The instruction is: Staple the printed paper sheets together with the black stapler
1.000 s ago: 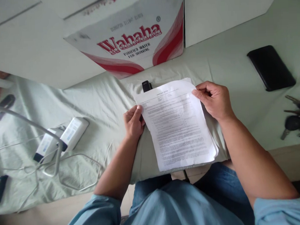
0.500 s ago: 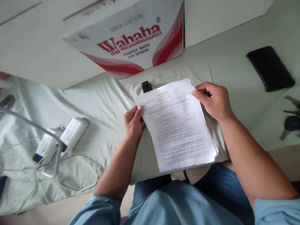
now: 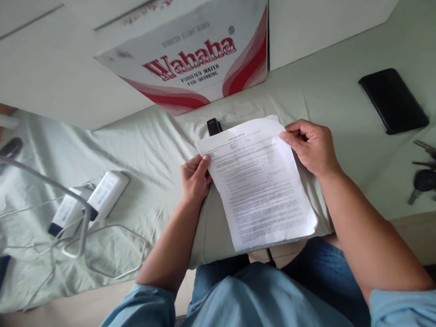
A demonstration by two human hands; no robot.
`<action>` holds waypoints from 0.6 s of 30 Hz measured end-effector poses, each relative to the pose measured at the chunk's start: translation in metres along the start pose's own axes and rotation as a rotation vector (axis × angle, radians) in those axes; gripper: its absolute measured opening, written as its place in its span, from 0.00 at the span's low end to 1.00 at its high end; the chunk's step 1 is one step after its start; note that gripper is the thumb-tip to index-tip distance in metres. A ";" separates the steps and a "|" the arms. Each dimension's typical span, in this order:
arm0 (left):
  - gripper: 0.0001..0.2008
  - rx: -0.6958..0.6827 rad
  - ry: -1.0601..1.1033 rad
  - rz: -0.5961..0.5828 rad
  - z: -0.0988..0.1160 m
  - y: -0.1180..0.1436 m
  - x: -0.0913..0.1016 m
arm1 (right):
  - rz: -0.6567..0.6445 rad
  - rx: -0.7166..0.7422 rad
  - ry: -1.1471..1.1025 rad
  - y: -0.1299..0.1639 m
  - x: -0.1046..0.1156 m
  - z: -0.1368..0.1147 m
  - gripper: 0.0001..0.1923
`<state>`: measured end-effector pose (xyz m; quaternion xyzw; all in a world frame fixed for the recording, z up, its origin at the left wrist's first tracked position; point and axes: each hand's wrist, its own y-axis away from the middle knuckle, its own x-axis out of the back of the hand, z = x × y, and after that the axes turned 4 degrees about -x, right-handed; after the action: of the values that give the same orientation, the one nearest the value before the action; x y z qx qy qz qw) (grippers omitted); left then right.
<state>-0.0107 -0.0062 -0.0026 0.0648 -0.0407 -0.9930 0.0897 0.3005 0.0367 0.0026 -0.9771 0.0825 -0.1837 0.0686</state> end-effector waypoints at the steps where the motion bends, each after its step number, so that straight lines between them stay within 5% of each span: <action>1: 0.34 -0.004 -0.004 0.002 -0.001 0.000 0.000 | 0.008 0.000 0.002 0.000 -0.001 0.001 0.09; 13: 0.34 -0.007 -0.050 0.006 -0.005 -0.001 0.003 | 0.049 0.034 0.231 -0.003 -0.009 0.010 0.06; 18: 0.33 0.000 -0.036 -0.008 -0.004 -0.001 0.003 | 0.004 0.002 0.194 -0.005 -0.009 0.017 0.23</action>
<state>-0.0133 -0.0063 -0.0073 0.0472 -0.0418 -0.9944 0.0851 0.2992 0.0452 -0.0158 -0.9545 0.0906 -0.2775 0.0614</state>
